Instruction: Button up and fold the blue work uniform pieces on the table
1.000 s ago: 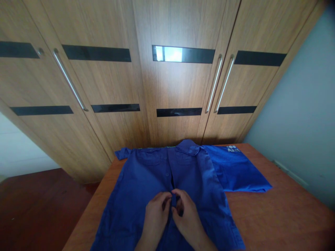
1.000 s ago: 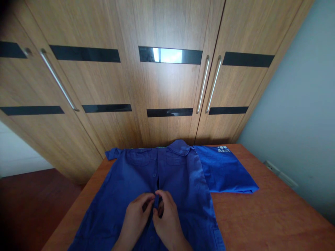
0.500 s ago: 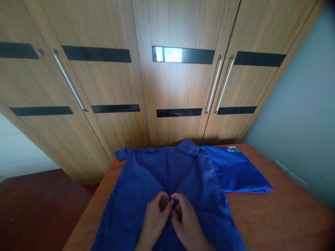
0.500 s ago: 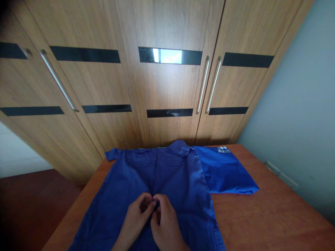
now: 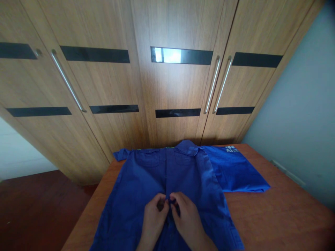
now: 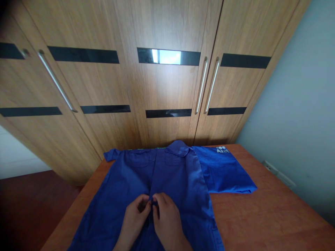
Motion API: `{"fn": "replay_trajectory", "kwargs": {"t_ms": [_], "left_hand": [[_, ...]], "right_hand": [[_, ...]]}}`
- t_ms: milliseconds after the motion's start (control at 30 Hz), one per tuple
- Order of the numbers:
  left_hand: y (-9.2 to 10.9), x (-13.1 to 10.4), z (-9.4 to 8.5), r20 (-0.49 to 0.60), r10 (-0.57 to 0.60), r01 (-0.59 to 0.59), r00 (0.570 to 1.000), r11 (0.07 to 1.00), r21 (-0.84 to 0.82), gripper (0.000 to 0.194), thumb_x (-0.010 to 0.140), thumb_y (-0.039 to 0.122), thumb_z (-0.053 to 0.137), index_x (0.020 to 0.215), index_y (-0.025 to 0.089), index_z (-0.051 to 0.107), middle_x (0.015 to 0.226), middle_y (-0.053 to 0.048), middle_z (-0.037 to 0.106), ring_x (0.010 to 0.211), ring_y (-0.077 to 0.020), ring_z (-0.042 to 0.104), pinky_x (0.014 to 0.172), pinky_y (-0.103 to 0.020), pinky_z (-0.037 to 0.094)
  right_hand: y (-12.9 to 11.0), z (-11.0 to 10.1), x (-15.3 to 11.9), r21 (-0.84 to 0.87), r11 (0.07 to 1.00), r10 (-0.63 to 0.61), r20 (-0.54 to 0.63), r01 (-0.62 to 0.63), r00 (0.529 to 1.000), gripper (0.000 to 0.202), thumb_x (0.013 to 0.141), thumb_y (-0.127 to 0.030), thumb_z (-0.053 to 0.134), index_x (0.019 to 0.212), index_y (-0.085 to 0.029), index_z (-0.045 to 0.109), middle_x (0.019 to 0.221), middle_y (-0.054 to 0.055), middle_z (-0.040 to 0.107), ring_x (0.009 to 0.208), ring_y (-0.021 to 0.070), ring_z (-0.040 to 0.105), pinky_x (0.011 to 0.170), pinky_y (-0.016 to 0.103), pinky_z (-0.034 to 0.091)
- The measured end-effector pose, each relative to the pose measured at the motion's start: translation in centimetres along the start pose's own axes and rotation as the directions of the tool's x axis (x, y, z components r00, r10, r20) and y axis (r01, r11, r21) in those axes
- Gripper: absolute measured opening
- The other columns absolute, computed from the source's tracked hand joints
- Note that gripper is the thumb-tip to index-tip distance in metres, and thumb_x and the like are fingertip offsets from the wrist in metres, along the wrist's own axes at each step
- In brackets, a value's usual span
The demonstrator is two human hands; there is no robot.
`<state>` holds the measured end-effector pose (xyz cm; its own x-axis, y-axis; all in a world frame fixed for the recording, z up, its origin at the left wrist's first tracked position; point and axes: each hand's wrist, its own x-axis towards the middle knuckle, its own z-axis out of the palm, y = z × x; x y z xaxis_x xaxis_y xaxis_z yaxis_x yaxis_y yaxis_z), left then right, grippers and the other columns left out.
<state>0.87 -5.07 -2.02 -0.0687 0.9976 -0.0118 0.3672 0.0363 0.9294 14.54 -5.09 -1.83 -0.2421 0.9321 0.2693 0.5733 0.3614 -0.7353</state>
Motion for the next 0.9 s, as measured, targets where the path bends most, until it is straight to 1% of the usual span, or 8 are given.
{"fn": "replay_trajectory", "kwargs": {"t_ms": [200,367,467,533,633,767,833,900], "left_hand": [[-0.4,0.1,0.2,-0.068,0.003,0.000,0.998,0.999,0.037,0.016,0.076,0.027,0.052,0.078,0.019,0.066,0.066,0.000,0.066,0.064,-0.0173,0.062,0.062,-0.024,0.045],[-0.4,0.3,0.2,-0.089,-0.035,0.027,0.995,0.996,-0.090,0.014,0.073,0.030,0.057,0.072,0.019,0.066,0.065,-0.001,0.066,0.064,-0.0176,0.061,0.062,-0.024,0.045],[-0.4,0.2,0.3,-0.083,-0.081,0.063,0.993,0.978,-0.198,0.015,0.072,0.032,0.061,0.072,0.018,0.066,0.066,-0.001,0.068,0.067,-0.0180,0.062,0.064,-0.024,0.046],[-0.5,0.2,0.4,-0.074,-0.100,0.078,0.992,0.964,-0.256,0.016,0.071,0.034,0.063,0.073,0.018,0.067,0.069,-0.002,0.069,0.069,-0.0184,0.063,0.066,-0.024,0.047],[-0.7,0.0,0.5,-0.077,-0.080,0.057,0.994,0.963,-0.264,0.017,0.073,0.035,0.063,0.075,0.018,0.066,0.070,-0.002,0.069,0.070,-0.0186,0.064,0.067,-0.025,0.048],[-0.8,-0.2,0.6,-0.091,0.020,-0.027,0.996,0.996,-0.083,0.018,0.081,0.034,0.054,0.082,0.020,0.065,0.075,-0.002,0.069,0.072,-0.0187,0.064,0.069,-0.026,0.048],[-0.9,-0.4,0.6,-0.088,0.061,-0.059,0.994,0.998,0.031,0.019,0.084,0.033,0.050,0.086,0.021,0.065,0.082,-0.003,0.070,0.076,-0.0193,0.065,0.073,-0.028,0.049],[-1.0,-0.6,0.5,-0.082,0.088,-0.077,0.993,0.990,0.121,0.020,0.086,0.032,0.048,0.087,0.022,0.065,0.086,-0.004,0.071,0.077,-0.0198,0.065,0.074,-0.029,0.049]], "right_hand": [[-0.6,-0.3,1.2,-0.214,0.976,-0.047,0.029,0.052,0.998,0.022,0.082,-0.005,0.052,0.089,-0.024,0.060,0.089,0.001,0.065,0.087,0.0196,0.061,0.077,0.030,0.045],[-0.1,0.1,1.2,-0.201,0.976,-0.079,0.000,0.077,0.997,0.019,0.085,-0.007,0.051,0.084,-0.023,0.061,0.084,0.001,0.064,0.083,0.0191,0.061,0.074,0.029,0.044],[0.3,0.5,1.2,-0.054,0.998,-0.041,-0.071,0.037,0.997,0.021,0.086,-0.008,0.047,0.087,-0.022,0.062,0.084,0.002,0.065,0.082,0.0183,0.061,0.075,0.028,0.045],[0.6,0.8,1.3,0.109,0.994,0.040,-0.098,-0.030,0.994,0.019,0.085,-0.011,0.049,0.088,-0.022,0.063,0.084,0.003,0.066,0.081,0.0176,0.062,0.074,0.027,0.046],[1.2,1.2,1.5,0.372,0.913,0.214,-0.093,-0.166,0.972,0.011,0.082,-0.018,0.054,0.085,-0.021,0.065,0.080,0.002,0.067,0.076,0.0172,0.063,0.070,0.026,0.048],[2.0,1.6,1.6,0.600,0.745,0.364,0.001,-0.292,0.931,0.012,0.076,-0.027,0.060,0.083,-0.019,0.065,0.072,0.002,0.066,0.068,0.0177,0.063,0.061,0.026,0.048],[2.3,1.6,1.5,0.643,0.688,0.387,0.067,-0.337,0.920,0.015,0.075,-0.031,0.061,0.083,-0.019,0.065,0.071,0.002,0.066,0.065,0.0175,0.062,0.056,0.025,0.047],[2.5,1.6,1.4,0.652,0.669,0.381,0.111,-0.356,0.918,0.017,0.075,-0.032,0.061,0.084,-0.019,0.064,0.069,0.001,0.065,0.062,0.0166,0.060,0.053,0.024,0.045]]}}
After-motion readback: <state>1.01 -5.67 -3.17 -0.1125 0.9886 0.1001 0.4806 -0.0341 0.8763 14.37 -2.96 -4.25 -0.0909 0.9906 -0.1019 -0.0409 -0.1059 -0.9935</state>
